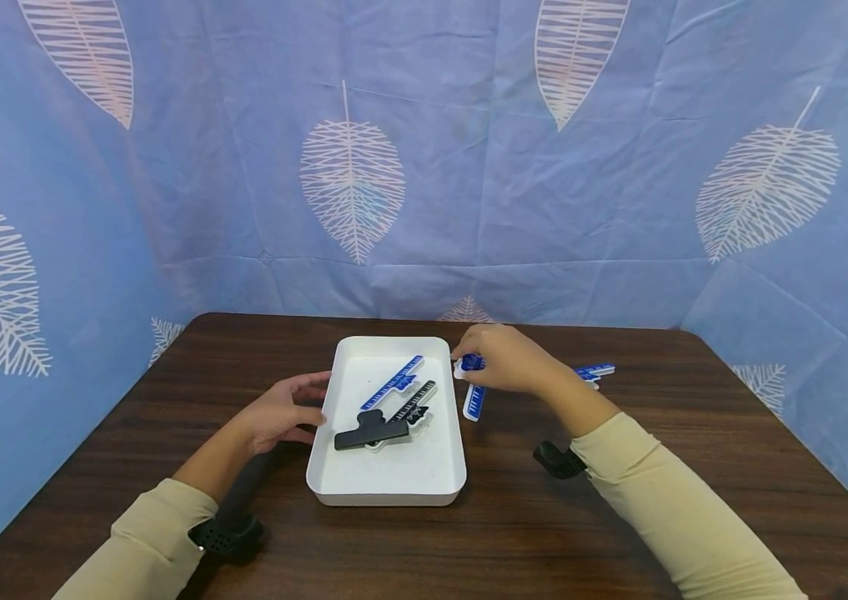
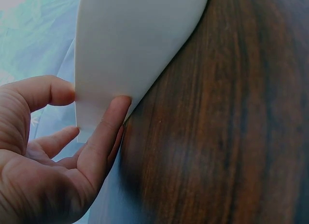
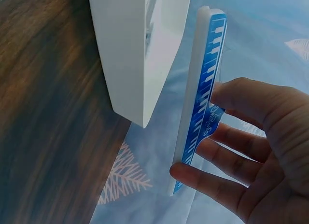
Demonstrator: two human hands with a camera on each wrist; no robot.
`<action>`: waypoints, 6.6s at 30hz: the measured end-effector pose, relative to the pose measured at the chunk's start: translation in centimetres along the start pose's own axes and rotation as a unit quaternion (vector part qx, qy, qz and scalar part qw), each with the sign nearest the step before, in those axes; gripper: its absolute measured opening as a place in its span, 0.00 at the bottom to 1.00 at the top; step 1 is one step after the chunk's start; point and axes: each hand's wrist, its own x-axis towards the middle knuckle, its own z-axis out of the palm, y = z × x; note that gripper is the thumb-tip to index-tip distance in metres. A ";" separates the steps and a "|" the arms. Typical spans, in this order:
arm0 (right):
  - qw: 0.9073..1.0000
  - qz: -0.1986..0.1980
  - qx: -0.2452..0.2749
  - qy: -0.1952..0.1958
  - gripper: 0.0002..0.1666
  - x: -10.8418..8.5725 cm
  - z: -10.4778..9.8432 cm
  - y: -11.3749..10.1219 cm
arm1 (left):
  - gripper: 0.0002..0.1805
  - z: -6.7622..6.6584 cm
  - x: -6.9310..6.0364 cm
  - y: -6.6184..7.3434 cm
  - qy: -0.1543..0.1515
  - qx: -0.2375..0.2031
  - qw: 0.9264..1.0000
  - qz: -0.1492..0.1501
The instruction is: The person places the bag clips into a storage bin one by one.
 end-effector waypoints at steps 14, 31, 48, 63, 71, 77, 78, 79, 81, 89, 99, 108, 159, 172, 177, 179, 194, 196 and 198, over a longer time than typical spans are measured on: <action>0.999 -0.046 0.012 -0.005 0.15 1.4 0.0 -1.3 | 0.43 0.0 0.0 0.0 -0.002 0.000 1.000 0.004; 0.998 -0.046 0.030 -0.041 0.17 3.7 0.5 -3.6 | 0.44 -0.1 -0.1 0.0 0.001 0.000 1.000 0.003; 0.996 -0.040 0.064 -0.052 0.18 5.9 2.4 -4.7 | 0.44 -0.1 0.1 -0.2 -0.001 0.000 1.000 0.005; 0.990 0.010 0.125 -0.059 0.18 7.5 5.0 -4.5 | 0.44 -0.1 0.0 -0.2 -0.009 -0.004 1.000 0.011; 0.991 0.024 0.109 -0.073 0.18 8.1 5.8 -3.9 | 0.45 0.0 -0.1 0.0 -0.012 -0.001 1.000 0.010; 0.992 0.029 0.090 -0.081 0.18 8.4 6.1 -4.0 | 0.45 -0.1 0.0 -0.1 -0.009 -0.004 1.000 0.009; 0.993 0.029 0.085 -0.083 0.18 8.4 6.2 -4.0 | 0.45 -0.1 0.0 -0.1 -0.008 -0.005 1.000 0.009; 0.993 0.031 0.081 -0.085 0.19 8.4 6.2 -4.1 | 0.45 -0.1 0.0 -0.1 -0.008 -0.005 1.000 0.008; 0.993 0.033 0.071 -0.089 0.19 8.4 6.3 -4.1 | 0.45 -0.1 0.0 -0.1 -0.008 -0.006 1.000 0.009; 0.995 0.035 0.053 -0.078 0.18 8.3 5.9 -4.4 | 0.45 -0.2 0.1 -0.2 -0.016 -0.009 1.000 0.012; 0.996 0.027 0.048 -0.065 0.15 8.0 4.9 -4.8 | 0.45 0.0 0.0 -0.1 -0.014 -0.010 1.000 0.006; 0.994 0.027 0.033 -0.099 0.21 7.6 3.9 -5.5 | 0.45 0.0 0.0 -0.1 -0.011 -0.011 1.000 0.007; 0.994 -0.013 0.101 -0.029 0.23 2.8 2.8 -4.6 | 0.45 -0.1 -0.1 -0.1 -0.020 -0.017 1.000 0.014; 0.995 -0.006 0.099 -0.002 0.24 0.8 2.1 -3.5 | 0.44 -0.3 0.2 -0.4 -0.010 -0.016 1.000 0.007; 0.995 -0.004 0.098 0.010 0.24 0.1 2.1 -2.9 | 0.44 -0.3 0.3 -0.5 -0.010 -0.011 1.000 0.011; 0.995 -0.008 0.099 0.016 0.24 -0.1 2.2 -2.6 | 0.44 -0.3 0.3 -0.5 -0.010 -0.010 1.000 0.011; 0.994 -0.003 0.104 0.027 0.29 -2.3 2.7 -0.4 | 0.45 -0.3 0.2 -0.3 -0.010 -0.007 1.000 0.008; 0.994 0.000 0.105 0.026 0.29 -2.6 2.6 -0.2 | 0.45 -0.3 0.2 -0.3 -0.011 -0.008 1.000 0.007; 0.995 0.001 0.100 0.028 0.28 -2.9 2.7 0.1 | 0.45 -0.3 0.2 -0.3 -0.011 -0.010 1.000 0.007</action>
